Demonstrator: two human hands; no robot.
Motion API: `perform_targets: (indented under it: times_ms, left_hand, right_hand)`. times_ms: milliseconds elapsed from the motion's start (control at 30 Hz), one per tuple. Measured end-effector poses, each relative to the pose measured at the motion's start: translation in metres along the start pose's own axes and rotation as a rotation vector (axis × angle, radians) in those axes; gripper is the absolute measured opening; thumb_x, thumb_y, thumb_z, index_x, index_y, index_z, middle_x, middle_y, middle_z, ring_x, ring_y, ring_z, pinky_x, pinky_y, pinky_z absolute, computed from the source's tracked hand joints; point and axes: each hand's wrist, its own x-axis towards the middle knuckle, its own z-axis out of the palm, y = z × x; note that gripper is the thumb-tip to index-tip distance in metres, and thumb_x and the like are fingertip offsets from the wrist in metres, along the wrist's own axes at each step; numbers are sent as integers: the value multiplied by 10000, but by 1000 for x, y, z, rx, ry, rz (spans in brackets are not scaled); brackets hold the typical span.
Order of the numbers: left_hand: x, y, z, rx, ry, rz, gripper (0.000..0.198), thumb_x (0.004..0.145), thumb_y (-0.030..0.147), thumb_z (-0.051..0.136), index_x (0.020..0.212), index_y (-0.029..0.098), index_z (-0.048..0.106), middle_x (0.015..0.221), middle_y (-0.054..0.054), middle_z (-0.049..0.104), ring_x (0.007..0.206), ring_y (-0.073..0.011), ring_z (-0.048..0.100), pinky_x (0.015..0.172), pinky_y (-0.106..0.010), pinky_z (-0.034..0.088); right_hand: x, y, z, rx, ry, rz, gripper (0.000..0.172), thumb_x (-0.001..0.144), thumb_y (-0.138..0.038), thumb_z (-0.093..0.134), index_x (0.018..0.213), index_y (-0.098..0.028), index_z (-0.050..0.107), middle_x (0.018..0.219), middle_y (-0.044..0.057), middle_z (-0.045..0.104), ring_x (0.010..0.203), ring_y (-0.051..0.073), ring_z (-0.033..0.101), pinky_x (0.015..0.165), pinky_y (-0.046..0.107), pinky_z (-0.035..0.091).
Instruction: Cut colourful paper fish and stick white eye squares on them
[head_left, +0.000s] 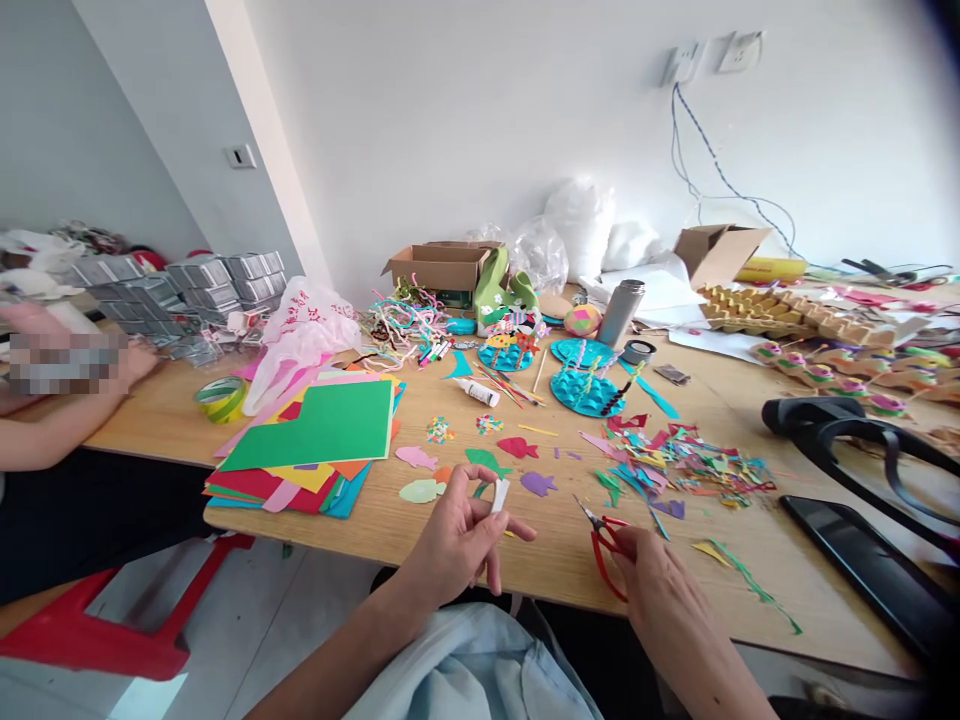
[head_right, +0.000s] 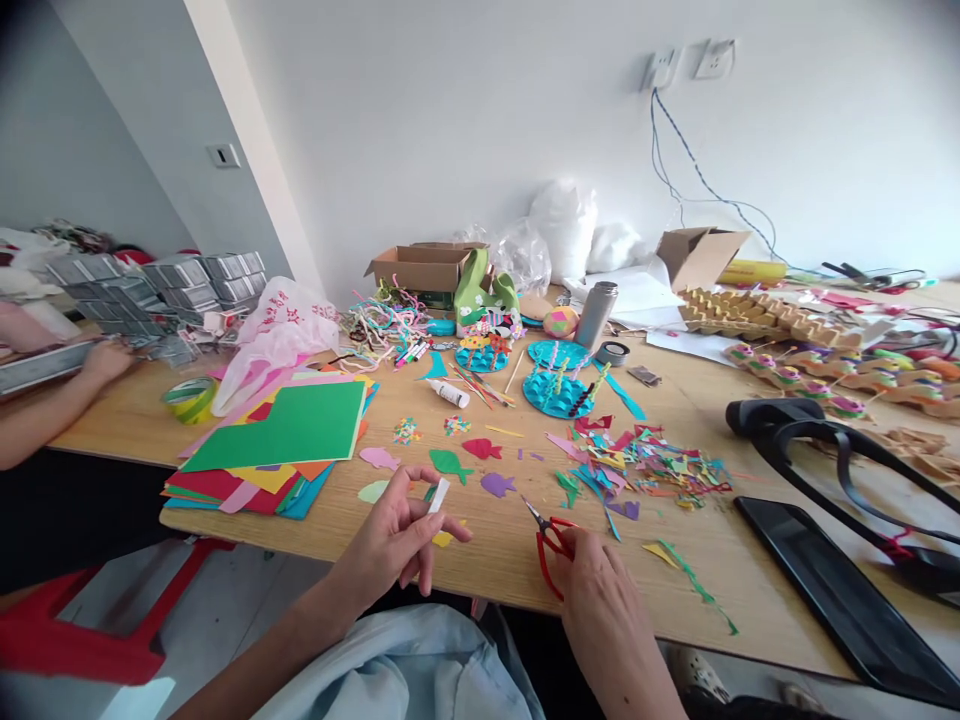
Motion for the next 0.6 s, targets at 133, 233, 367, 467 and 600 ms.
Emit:
perform_targets:
  times_ms: [133, 233, 367, 467, 600]
  left_hand:
    - [-2, 0, 0, -4, -12, 22, 408, 863, 439, 570, 1078, 209, 311, 887, -92, 741, 307, -33, 474, 308, -137, 249]
    - [-2, 0, 0, 4, -43, 12, 401, 868, 442, 568, 1078, 206, 321, 878, -89, 740, 310, -30, 465, 321, -145, 249]
    - [-3, 0, -1, 19, -105, 0, 419, 867, 475, 565, 1085, 202, 335, 876, -95, 738, 309, -29, 457, 329, -153, 242]
    - [-3, 0, -3, 24, -115, -15, 429, 864, 480, 570, 1095, 201, 341, 903, -104, 734, 326, -28, 458, 340, -156, 250]
    - [-4, 0, -4, 40, -126, -25, 433, 857, 476, 582, 1101, 195, 360, 916, -99, 727, 358, -29, 467, 357, -157, 265]
  right_hand:
    - [-2, -30, -27, 268, -158, -54, 219, 910, -393, 419, 993, -218, 522, 889, 60, 659, 787, 190, 626, 698, 308, 503]
    - [0, -56, -45, 294, -326, -135, 235, 887, -440, 481, 890, -212, 538, 776, 18, 603, 709, 159, 564, 665, 275, 472]
    - [8, -73, -49, 293, -462, -142, 276, 869, -441, 522, 724, -208, 487, 664, -21, 528, 622, 124, 469, 583, 242, 390]
    - [14, -75, -44, 319, -514, -113, 290, 847, -413, 567, 673, -207, 460, 597, -42, 494, 577, 108, 411, 537, 235, 324]
    - [18, -75, -41, 346, -553, -104, 262, 828, -374, 603, 672, -201, 482, 600, -46, 533, 563, 98, 405, 530, 234, 301]
